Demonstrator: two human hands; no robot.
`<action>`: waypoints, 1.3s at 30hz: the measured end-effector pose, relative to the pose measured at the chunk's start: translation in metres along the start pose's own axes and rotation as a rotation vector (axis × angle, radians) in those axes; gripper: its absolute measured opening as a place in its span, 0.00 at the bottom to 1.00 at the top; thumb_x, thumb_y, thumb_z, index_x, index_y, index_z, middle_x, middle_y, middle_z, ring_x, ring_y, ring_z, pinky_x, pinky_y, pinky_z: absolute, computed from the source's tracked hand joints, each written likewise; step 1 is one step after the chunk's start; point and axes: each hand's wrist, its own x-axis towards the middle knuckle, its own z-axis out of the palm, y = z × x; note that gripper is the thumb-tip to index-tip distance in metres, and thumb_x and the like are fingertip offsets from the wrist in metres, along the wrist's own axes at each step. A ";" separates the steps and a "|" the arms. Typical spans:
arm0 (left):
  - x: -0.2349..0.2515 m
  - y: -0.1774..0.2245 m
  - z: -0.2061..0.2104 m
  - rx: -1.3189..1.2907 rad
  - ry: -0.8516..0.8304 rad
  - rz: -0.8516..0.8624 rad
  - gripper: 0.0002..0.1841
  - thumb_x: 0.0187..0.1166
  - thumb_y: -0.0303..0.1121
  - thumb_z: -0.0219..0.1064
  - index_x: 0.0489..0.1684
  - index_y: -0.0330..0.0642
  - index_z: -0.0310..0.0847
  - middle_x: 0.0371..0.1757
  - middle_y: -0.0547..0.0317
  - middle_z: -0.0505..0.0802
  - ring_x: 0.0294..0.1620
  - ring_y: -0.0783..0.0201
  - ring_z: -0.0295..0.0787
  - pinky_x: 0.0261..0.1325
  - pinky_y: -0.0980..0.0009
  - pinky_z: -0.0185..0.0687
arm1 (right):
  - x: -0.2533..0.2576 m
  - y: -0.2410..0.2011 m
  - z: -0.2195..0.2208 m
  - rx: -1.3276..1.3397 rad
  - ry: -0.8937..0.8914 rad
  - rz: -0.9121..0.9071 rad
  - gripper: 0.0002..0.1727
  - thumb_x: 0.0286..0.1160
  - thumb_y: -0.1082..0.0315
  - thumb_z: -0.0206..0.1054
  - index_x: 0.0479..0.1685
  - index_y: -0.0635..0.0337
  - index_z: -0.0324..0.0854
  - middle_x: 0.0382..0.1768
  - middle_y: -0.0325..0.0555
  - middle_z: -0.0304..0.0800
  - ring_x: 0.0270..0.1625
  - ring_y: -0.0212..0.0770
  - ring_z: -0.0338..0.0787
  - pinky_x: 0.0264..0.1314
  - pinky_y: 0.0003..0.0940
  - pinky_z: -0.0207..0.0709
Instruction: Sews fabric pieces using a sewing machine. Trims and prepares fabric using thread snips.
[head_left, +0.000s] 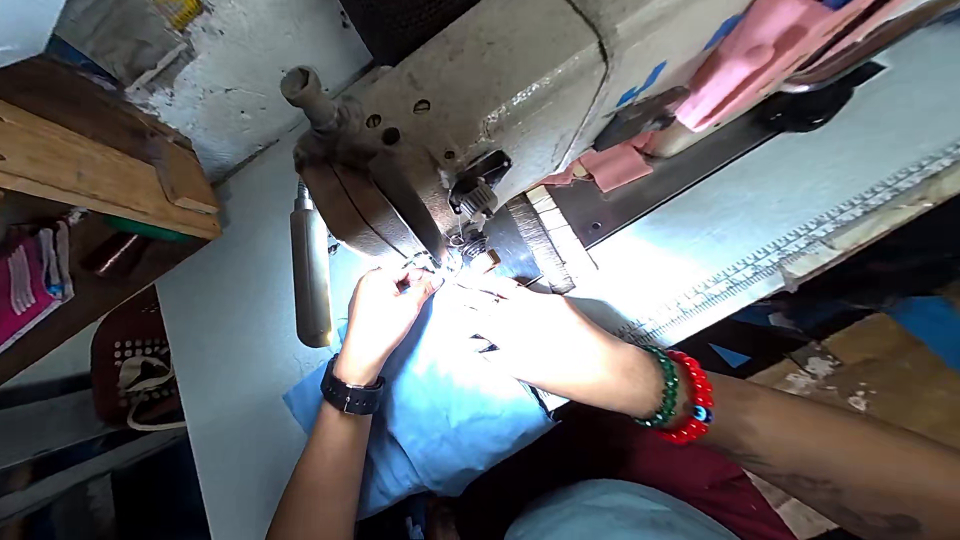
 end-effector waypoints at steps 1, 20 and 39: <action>0.001 0.000 0.001 0.013 0.005 -0.011 0.12 0.74 0.44 0.78 0.23 0.51 0.89 0.20 0.69 0.85 0.22 0.71 0.77 0.32 0.64 0.73 | 0.000 0.000 0.000 -0.006 -0.004 0.001 0.18 0.81 0.61 0.62 0.67 0.49 0.86 0.80 0.40 0.79 0.72 0.49 0.85 0.57 0.48 0.85; -0.024 -0.005 0.037 0.493 0.396 0.412 0.13 0.81 0.36 0.61 0.47 0.48 0.95 0.55 0.56 0.94 0.62 0.51 0.85 0.63 0.50 0.73 | 0.011 0.002 -0.009 -0.128 0.059 0.033 0.16 0.77 0.64 0.60 0.54 0.56 0.90 0.42 0.49 0.92 0.41 0.52 0.91 0.32 0.45 0.79; -0.028 -0.009 0.041 0.503 0.317 0.299 0.31 0.79 0.64 0.56 0.67 0.55 0.89 0.71 0.60 0.88 0.77 0.50 0.75 0.79 0.39 0.54 | -0.094 0.167 -0.098 -0.151 0.722 0.484 0.21 0.89 0.56 0.60 0.65 0.65 0.83 0.69 0.68 0.81 0.68 0.67 0.84 0.68 0.64 0.76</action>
